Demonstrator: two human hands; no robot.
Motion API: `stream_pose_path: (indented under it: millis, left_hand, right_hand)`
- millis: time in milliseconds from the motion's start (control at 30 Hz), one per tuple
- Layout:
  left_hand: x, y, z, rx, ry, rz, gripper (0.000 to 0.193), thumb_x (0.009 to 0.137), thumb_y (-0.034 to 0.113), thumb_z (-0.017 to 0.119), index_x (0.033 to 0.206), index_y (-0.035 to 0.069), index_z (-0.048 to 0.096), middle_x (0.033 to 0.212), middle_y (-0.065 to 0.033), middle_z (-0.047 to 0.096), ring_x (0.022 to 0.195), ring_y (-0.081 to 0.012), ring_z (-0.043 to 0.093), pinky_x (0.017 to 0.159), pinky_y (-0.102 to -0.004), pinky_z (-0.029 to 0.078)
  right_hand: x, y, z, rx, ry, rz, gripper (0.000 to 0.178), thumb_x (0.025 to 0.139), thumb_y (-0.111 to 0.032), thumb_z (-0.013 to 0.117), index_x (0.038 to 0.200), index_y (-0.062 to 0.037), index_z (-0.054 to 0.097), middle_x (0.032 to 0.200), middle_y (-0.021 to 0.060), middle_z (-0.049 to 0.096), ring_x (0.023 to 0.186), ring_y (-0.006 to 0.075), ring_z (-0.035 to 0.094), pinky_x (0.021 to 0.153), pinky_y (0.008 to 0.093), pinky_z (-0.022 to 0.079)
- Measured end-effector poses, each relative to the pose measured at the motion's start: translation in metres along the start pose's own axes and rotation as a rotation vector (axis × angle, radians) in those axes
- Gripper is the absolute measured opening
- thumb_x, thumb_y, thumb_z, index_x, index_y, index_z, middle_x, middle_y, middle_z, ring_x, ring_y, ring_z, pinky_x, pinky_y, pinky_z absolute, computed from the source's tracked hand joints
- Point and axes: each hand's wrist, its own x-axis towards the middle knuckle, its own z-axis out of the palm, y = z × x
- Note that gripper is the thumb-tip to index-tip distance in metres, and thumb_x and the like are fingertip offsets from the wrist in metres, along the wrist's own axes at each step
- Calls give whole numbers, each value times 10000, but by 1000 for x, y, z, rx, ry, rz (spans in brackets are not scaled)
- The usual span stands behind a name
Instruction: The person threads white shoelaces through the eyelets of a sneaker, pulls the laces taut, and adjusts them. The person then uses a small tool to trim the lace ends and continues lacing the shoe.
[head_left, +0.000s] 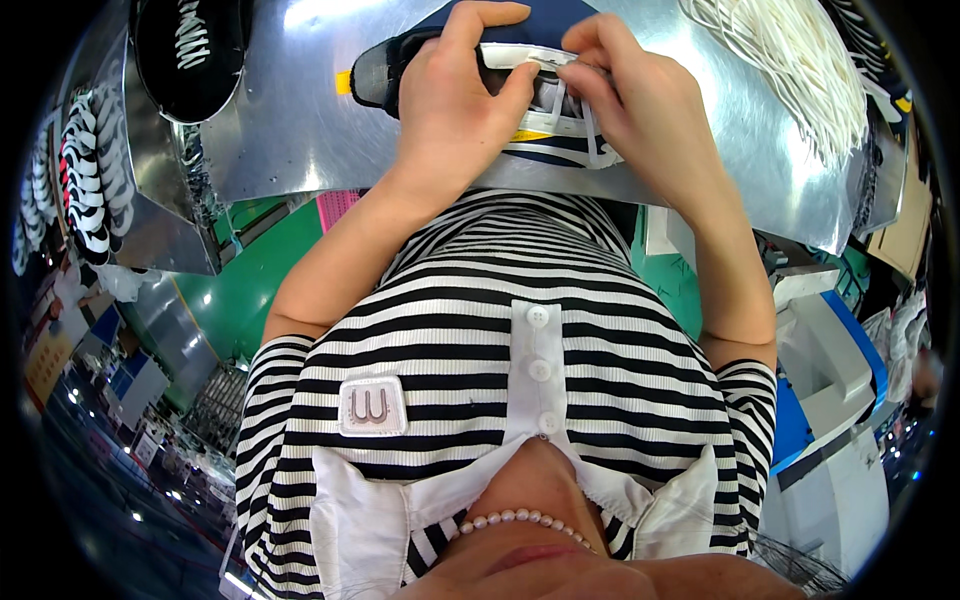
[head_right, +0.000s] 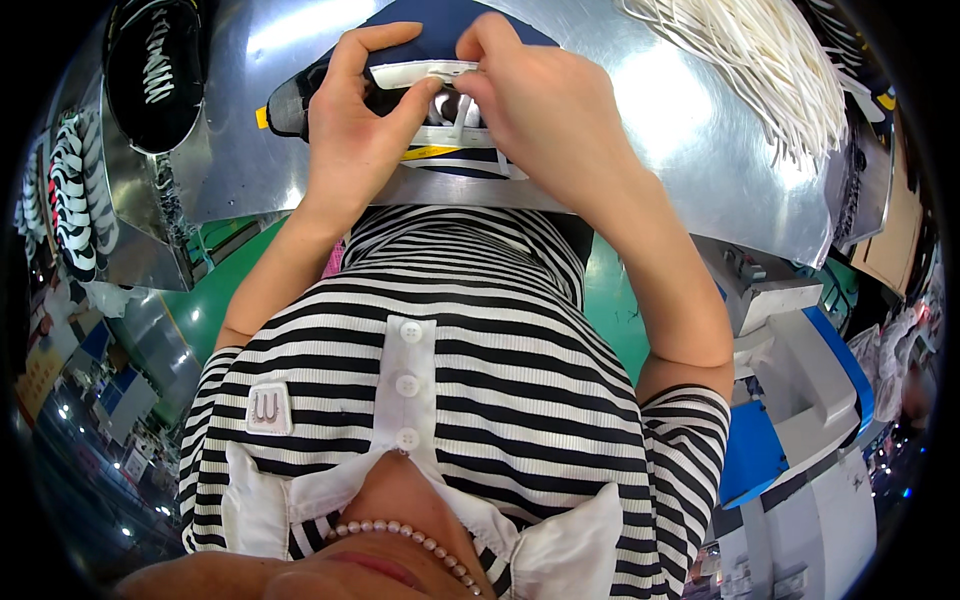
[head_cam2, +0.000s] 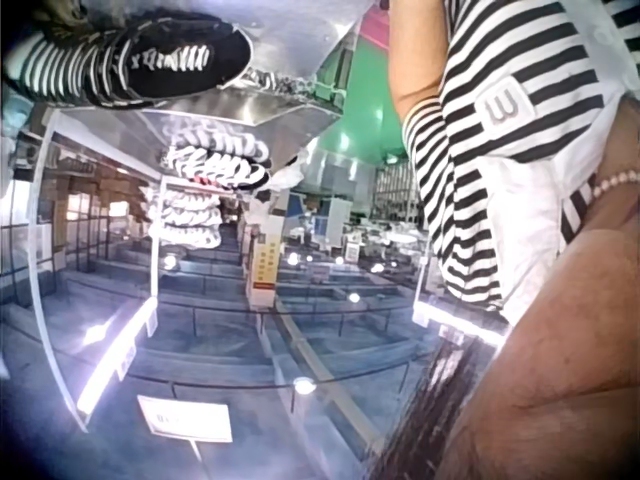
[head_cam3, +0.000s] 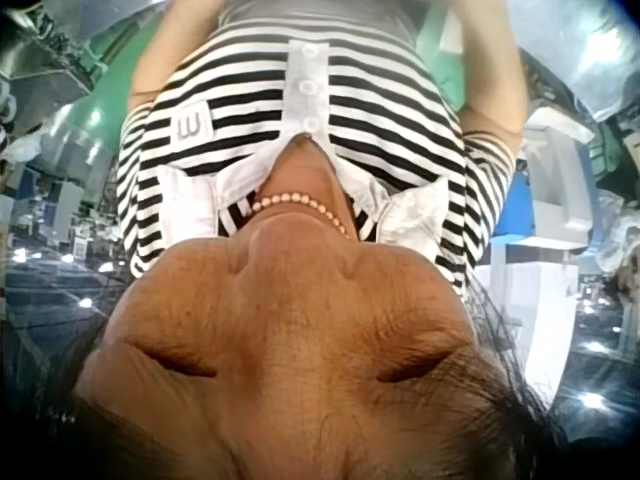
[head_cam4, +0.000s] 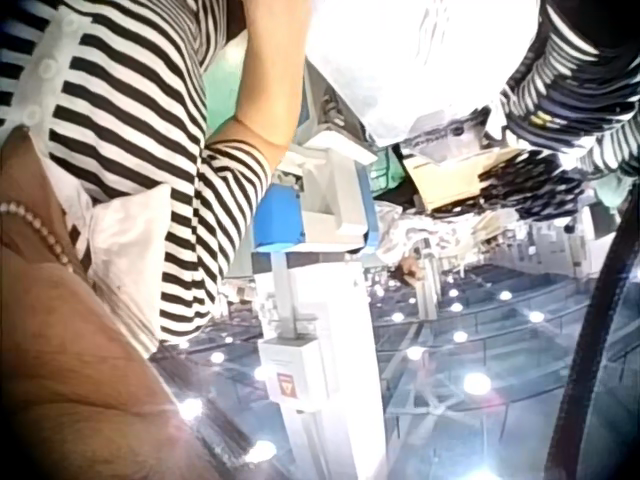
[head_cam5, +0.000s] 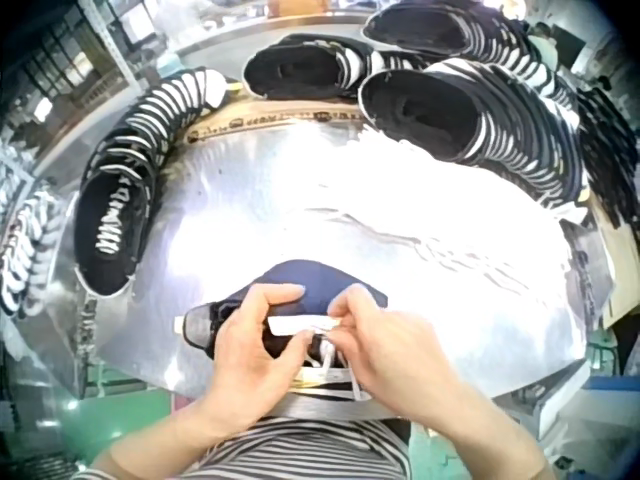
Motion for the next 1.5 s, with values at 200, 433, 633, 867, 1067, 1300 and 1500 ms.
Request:
stream_pose_path:
  millis: [200,433,633,867,1067,1300,1500]
  left_hand:
    - [-2,-3,3,-30,-74,28,402,871,-47,556,1264,36,536,986,-82,664,816,-96,638,729,-226,509]
    - [10,-3,-6,-252,-150,-116,461,861,-58,610,1300,54,527,1044,-94,658,924,-101,626,801,-222,502]
    - [25,5,-14,-483,-203,-273,421,831,-38,594,1238,65,561,1005,-92,663,867,-125,646,793,-246,520]
    - [22,-5,-41,-421,-346,-233,421,865,89,632,1271,46,529,977,-99,671,891,-188,622,839,-322,480]
    - [-11,30,-22,697,-302,521,350,804,212,754,1102,71,636,1056,-104,655,994,-282,611,836,-376,455]
    - [50,0,-10,475,3,453,176,846,157,711,961,35,659,887,-93,678,818,-282,641,738,-348,495]
    - [39,4,-11,462,80,661,141,821,87,725,928,26,656,851,-104,659,784,-278,625,703,-356,478]
  right_hand:
    - [10,-10,17,-207,-83,141,217,893,-105,620,1045,-23,489,660,122,609,575,301,629,507,403,481]
    - [-18,-11,-35,58,-10,304,186,885,-229,695,954,-71,625,694,70,651,625,211,650,555,337,472]
    - [-41,3,-4,66,90,346,335,814,-343,771,954,-68,639,689,40,619,601,170,622,560,283,486]
    - [-49,14,-4,-41,61,108,205,841,-219,731,945,-76,629,859,45,631,658,215,635,576,288,488]
    - [-38,7,-13,246,343,122,167,840,-63,705,991,-73,631,876,43,626,611,169,607,553,270,481]
    - [-87,-41,-54,351,-216,-97,211,731,42,667,907,-73,686,782,71,656,660,194,640,601,268,502]
    - [-59,-13,-8,403,245,409,151,839,-104,730,953,-12,694,778,49,677,677,118,633,630,260,493]
